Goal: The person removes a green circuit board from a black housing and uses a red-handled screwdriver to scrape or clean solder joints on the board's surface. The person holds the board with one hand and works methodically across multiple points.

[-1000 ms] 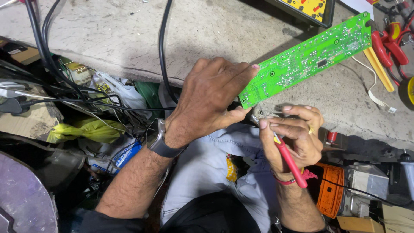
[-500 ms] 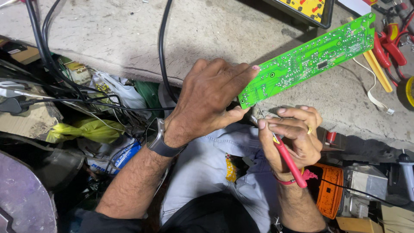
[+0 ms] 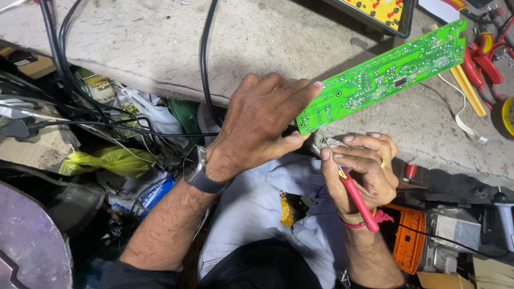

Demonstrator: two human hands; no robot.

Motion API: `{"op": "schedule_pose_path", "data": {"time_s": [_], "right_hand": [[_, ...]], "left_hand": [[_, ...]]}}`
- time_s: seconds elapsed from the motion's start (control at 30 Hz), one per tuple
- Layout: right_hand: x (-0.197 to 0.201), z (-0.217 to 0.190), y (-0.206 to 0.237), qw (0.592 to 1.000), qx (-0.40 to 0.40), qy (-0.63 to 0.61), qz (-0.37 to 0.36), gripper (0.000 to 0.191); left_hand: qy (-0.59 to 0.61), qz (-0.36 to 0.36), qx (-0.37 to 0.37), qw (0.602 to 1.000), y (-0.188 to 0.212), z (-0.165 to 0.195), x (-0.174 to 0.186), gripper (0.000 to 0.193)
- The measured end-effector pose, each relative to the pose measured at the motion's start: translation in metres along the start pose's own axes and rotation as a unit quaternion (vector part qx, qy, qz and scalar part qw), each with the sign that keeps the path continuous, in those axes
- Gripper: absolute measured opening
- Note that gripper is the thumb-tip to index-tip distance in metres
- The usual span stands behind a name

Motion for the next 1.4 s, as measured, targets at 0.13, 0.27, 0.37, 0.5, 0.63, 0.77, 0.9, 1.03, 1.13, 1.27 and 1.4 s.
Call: {"op": "schedule_pose_path", "data": {"time_s": [0.13, 0.27, 0.37, 0.5, 0.63, 0.77, 0.9, 1.03, 1.13, 1.27, 1.4], "right_hand": [[-0.0006, 0.0006, 0.0007, 1.0, -0.013, 0.003, 0.025, 0.022], [-0.0032, -0.0023, 0.0014, 1.0, 0.014, 0.01, 0.004, 0.021], [-0.0028, -0.0013, 0.0012, 1.0, -0.005, -0.008, 0.007, 0.021], [-0.0056, -0.0057, 0.0023, 1.0, 0.015, 0.013, -0.019, 0.023], [-0.0068, -0.0071, 0.005, 1.0, 0.001, 0.0, -0.01, 0.022], [-0.0071, -0.0047, 0.0065, 1.0, -0.008, -0.013, 0.001, 0.024], [-0.0074, -0.0017, 0.0063, 1.0, 0.008, 0.002, -0.003, 0.023], [-0.0044, 0.001, 0.0054, 1.0, -0.008, -0.01, 0.02, 0.022], [-0.0044, 0.0, 0.0047, 1.0, -0.013, -0.001, 0.003, 0.021], [-0.0055, -0.0032, 0.0037, 0.999, 0.03, 0.019, 0.0, 0.022], [-0.0072, -0.0012, 0.0044, 1.0, 0.024, 0.01, 0.003, 0.022]], "left_hand": [[-0.002, -0.005, 0.0, 1.0, 0.0003, -0.0002, 0.0001, 0.078], [-0.007, -0.006, -0.004, 1.0, 0.0011, 0.0001, 0.0001, 0.076], [-0.007, -0.006, 0.0, 1.0, 0.0019, -0.0001, -0.0003, 0.077], [-0.006, -0.002, -0.004, 1.0, 0.002, -0.0001, -0.0006, 0.076], [-0.001, 0.005, 0.002, 1.0, 0.0039, 0.0006, 0.0013, 0.075], [-0.005, 0.009, -0.006, 1.0, 0.0043, 0.0008, 0.0025, 0.076], [-0.004, 0.008, -0.002, 1.0, 0.0047, 0.0007, 0.0009, 0.075], [-0.014, 0.007, -0.001, 1.0, 0.0049, 0.0009, -0.0007, 0.077], [-0.01, 0.005, 0.0, 1.0, 0.0047, 0.0006, -0.0009, 0.077], [-0.004, 0.0, 0.003, 1.0, 0.0043, 0.0, -0.001, 0.075], [-0.006, 0.002, 0.004, 1.0, 0.0061, 0.0, 0.0004, 0.076]]}}
Point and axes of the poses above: each hand's wrist, its own y-axis away from the middle knuckle, its own x-axis out of the back of the hand, z = x × y, the point moved 4 cm from there along -y, towards the middle knuckle, and after that the axes turned 5 degrees about -y, right-handed, at the moved point
